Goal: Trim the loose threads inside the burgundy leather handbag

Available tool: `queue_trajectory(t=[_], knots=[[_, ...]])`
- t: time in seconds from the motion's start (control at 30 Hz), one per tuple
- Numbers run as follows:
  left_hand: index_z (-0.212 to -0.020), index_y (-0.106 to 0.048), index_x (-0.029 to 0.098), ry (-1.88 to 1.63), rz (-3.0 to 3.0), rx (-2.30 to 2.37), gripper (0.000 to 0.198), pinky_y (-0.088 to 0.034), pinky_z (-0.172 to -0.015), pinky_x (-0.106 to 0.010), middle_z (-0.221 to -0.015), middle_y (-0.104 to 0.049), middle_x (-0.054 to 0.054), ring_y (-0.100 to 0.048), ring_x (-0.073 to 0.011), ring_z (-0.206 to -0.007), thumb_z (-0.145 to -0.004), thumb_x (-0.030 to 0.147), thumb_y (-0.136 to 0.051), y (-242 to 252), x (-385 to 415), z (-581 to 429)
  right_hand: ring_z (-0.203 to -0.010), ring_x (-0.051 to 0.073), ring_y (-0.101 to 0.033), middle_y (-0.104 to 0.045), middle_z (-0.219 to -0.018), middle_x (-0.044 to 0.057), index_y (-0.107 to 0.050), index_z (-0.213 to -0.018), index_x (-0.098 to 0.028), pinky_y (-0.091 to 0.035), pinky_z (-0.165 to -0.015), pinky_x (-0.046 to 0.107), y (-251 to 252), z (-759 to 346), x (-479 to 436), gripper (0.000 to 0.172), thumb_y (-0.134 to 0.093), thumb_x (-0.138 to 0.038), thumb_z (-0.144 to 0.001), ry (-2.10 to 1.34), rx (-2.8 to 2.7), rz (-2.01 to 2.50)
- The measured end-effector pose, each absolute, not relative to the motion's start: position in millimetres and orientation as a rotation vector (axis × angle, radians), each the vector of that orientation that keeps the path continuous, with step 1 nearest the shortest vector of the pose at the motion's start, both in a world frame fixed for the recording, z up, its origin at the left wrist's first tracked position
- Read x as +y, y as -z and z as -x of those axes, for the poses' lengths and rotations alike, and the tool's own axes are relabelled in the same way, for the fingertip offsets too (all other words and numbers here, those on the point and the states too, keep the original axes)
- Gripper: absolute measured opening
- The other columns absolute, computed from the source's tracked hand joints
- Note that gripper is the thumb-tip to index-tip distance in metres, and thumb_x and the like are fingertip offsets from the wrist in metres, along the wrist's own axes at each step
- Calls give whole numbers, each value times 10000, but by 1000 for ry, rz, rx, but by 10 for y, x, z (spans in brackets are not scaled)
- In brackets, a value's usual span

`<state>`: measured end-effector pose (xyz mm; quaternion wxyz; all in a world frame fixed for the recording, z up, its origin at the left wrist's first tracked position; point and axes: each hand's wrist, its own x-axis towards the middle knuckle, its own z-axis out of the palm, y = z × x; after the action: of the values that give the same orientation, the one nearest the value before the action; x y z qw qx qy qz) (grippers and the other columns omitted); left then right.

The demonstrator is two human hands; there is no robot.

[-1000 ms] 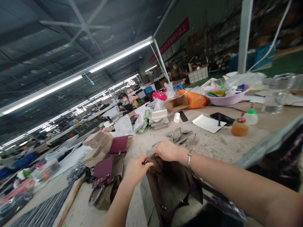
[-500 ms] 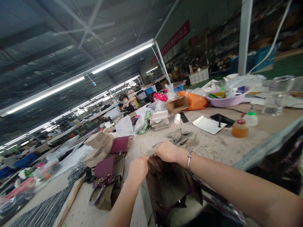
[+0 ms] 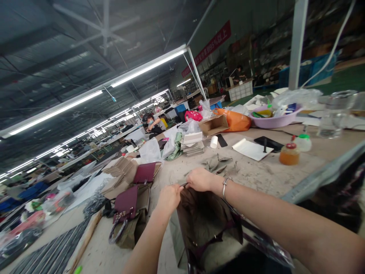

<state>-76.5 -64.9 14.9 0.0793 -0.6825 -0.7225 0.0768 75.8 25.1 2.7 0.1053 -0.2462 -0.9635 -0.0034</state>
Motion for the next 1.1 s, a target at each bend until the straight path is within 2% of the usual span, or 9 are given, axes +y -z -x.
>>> queue_trajectory(t=[0.2,0.37,0.57,0.67,0.77,0.9,0.97,1.0,1.1], knots=[[-895,-697,185,-169,2151,-2197,336,-412,-677,-258,-868,-721,-70,-654,-192,-803,-947,329,-398,-203,-685,824,-808,223,-666,-726,-871,118,-731,-962,-185,-460,-708,275,-49,-820,292,329,-435,-321,-916,-104,-2924,643],[-868,-700,174,-247,1944,-2267,329,-433,-677,-283,-851,-712,-110,-659,-234,-815,-914,371,-440,-256,-776,790,-791,243,-670,-721,-831,140,-738,-885,-154,-470,-696,289,-42,-784,250,285,-468,-244,-869,-44,-2908,650],[-872,-690,161,-172,1886,-2337,353,-451,-735,-297,-857,-705,-126,-658,-234,-839,-930,346,-396,-171,-742,846,-820,286,-673,-717,-844,165,-739,-877,-143,-492,-712,330,33,-691,198,320,-455,-289,-886,-66,-2826,747],[-799,-685,154,212,1938,-2533,436,-452,-764,-289,-868,-710,-118,-654,-227,-869,-946,396,-353,-122,-747,966,-889,310,-661,-711,-902,187,-737,-916,-117,-487,-789,379,49,-686,206,393,-406,-328,-920,-240,-2805,789],[-928,-678,123,1048,1859,-2882,574,-481,-762,-315,-946,-710,-132,-672,-225,-810,-941,528,-272,-50,-832,1084,-1013,287,-629,-690,-1057,164,-663,-1150,-127,-460,-899,385,8,-778,246,486,-328,-420,-956,-459,-2773,754],[-1245,-548,153,2058,1350,-3029,636,-448,-938,-401,-1226,-616,-149,-653,-245,-1002,-922,594,-222,337,-1146,1142,-1289,253,-426,-453,-1413,134,-237,-1487,-168,-287,-1101,397,15,-1173,286,758,-308,-645,-903,-1040,-2391,713],[-1292,-502,161,2219,1035,-3100,644,-383,-1025,-456,-1331,-534,-162,-589,-277,-1132,-916,591,-204,724,-1427,1113,-1312,259,-395,-387,-1463,105,-134,-1506,-235,-265,-1109,443,170,-1488,243,781,-315,-673,-885,-1302,-2105,751],[-1311,-480,168,2235,908,-3126,658,-345,-1054,-492,-1371,-494,-161,-544,-299,-1189,-904,606,-206,951,-1597,1081,-1285,264,-432,-383,-1468,91,-120,-1504,-281,-316,-1077,463,301,-1664,198,752,-296,-674,-887,-1415,-1985,776],[-1260,-534,194,2342,932,-2979,735,-351,-1071,-478,-1411,-446,-155,-470,-348,-1255,-765,727,-424,1616,-2153,902,-1216,290,-507,-440,-1425,108,-153,-1496,-319,-398,-1008,469,842,-2209,-39,771,-306,-705,-846,-1571,-1794,918]])
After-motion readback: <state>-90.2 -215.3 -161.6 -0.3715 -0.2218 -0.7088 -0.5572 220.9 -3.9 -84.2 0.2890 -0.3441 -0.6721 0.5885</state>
